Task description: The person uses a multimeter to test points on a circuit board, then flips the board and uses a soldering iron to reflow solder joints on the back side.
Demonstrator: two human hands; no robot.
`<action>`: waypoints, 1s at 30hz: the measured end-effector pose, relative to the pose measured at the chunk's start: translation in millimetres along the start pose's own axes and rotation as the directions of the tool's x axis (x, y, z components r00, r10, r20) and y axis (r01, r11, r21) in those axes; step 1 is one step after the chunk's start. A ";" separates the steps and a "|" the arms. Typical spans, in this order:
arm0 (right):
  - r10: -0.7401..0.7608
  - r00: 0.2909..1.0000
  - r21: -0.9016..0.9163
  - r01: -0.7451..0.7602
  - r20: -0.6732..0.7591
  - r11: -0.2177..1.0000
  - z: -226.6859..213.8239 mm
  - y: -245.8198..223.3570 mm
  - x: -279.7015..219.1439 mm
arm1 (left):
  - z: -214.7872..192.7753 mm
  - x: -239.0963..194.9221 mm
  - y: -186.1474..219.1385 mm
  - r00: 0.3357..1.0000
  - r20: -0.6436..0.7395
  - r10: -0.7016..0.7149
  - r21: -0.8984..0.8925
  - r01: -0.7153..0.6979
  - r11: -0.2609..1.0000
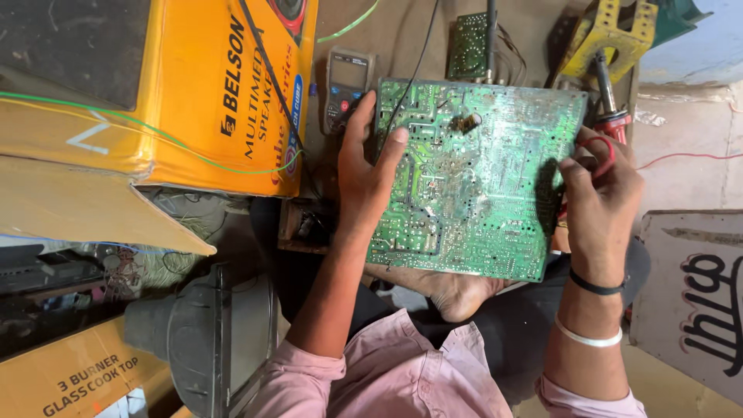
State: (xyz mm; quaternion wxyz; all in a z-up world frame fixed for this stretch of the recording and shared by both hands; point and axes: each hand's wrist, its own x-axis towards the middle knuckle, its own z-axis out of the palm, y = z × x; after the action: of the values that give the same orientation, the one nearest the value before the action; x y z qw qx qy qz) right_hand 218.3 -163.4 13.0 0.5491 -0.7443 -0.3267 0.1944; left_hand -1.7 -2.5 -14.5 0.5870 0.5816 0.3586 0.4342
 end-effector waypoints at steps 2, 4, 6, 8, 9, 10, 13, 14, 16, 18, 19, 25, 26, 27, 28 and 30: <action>-0.071 0.997 -0.065 0.070 -0.017 0.995 0.4 -8.1 0.9 | -4.1 0.7 0.0 0.996 0.078 0.033 0.003 -0.033 0.999; -0.192 0.980 -0.076 0.188 -0.048 0.979 3.2 -16.1 2.0 | -10.8 5.4 -1.0 0.980 0.170 0.105 0.089 -0.122 0.989; -0.122 0.989 -0.008 0.121 -0.084 0.993 -6.9 -22.9 -5.1 | -13.3 5.7 -6.0 0.969 0.230 0.094 0.117 -0.123 0.985; -0.022 0.994 0.150 0.038 -0.107 0.988 -14.6 -23.7 -17.0 | -14.5 7.9 -12.7 0.967 0.254 0.022 0.094 -0.048 0.994; 0.042 0.993 0.269 -0.011 -0.107 0.963 -21.0 -23.1 -24.1 | -15.4 8.3 -16.0 0.972 0.235 0.027 0.084 -0.048 0.995; 0.104 0.989 0.384 -0.058 -0.101 0.922 -26.1 -20.1 -26.3 | -16.7 7.7 -19.7 0.976 0.216 0.032 0.074 -0.049 0.996; 0.175 0.984 0.684 -0.103 -0.036 0.722 -37.1 -3.7 -29.0 | -15.3 -1.2 -34.0 0.986 0.163 0.024 0.007 -0.026 1.000; 0.220 0.974 0.717 -0.120 -0.048 0.687 -38.7 0.8 -30.1 | -14.7 1.2 -37.4 0.989 0.143 0.033 -0.021 -0.030 0.999; 0.312 0.948 0.774 -0.152 -0.062 0.615 -44.6 9.6 -37.8 | -14.5 5.1 -44.5 0.989 0.143 0.027 -0.101 -0.013 0.995; 0.299 0.954 0.762 -0.176 -0.024 0.624 -50.8 19.4 -50.8 | -19.3 0.5 -49.1 0.991 0.132 0.029 -0.132 -0.011 0.991; 0.285 0.958 0.757 -0.177 -0.013 0.628 -53.4 24.8 -56.5 | -19.7 1.7 -50.6 0.990 0.134 0.048 -0.132 -0.030 0.991; 0.451 0.893 -0.048 -0.450 0.005 0.892 -65.1 59.4 -98.4 | -21.9 1.7 -55.4 0.992 0.121 0.032 -0.204 -0.007 0.979; 0.447 0.895 -0.060 -0.445 0.012 0.893 -63.5 63.1 -104.3 | -22.3 2.6 -56.2 0.991 0.122 0.051 -0.201 -0.026 0.979; 0.444 0.896 -0.071 -0.442 0.017 0.894 -59.6 66.0 -110.6 | -22.7 3.3 -57.5 0.991 0.122 0.047 -0.203 -0.021 0.979; 0.442 0.897 -0.082 -0.439 0.022 0.895 -58.3 67.5 -113.3 | -23.3 4.3 -59.0 0.992 0.122 0.042 -0.205 -0.016 0.979; 0.308 0.949 -0.035 -0.306 0.062 0.951 -55.5 65.5 -117.7 | -25.1 8.7 -62.0 0.991 0.131 0.019 -0.197 0.007 0.980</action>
State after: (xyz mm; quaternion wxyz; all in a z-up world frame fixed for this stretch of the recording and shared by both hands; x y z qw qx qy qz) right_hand 188.5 -296.0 -39.2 0.4916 -0.7859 -0.2275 0.2982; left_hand -16.0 18.2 -77.1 0.6629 0.5492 0.2722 0.4300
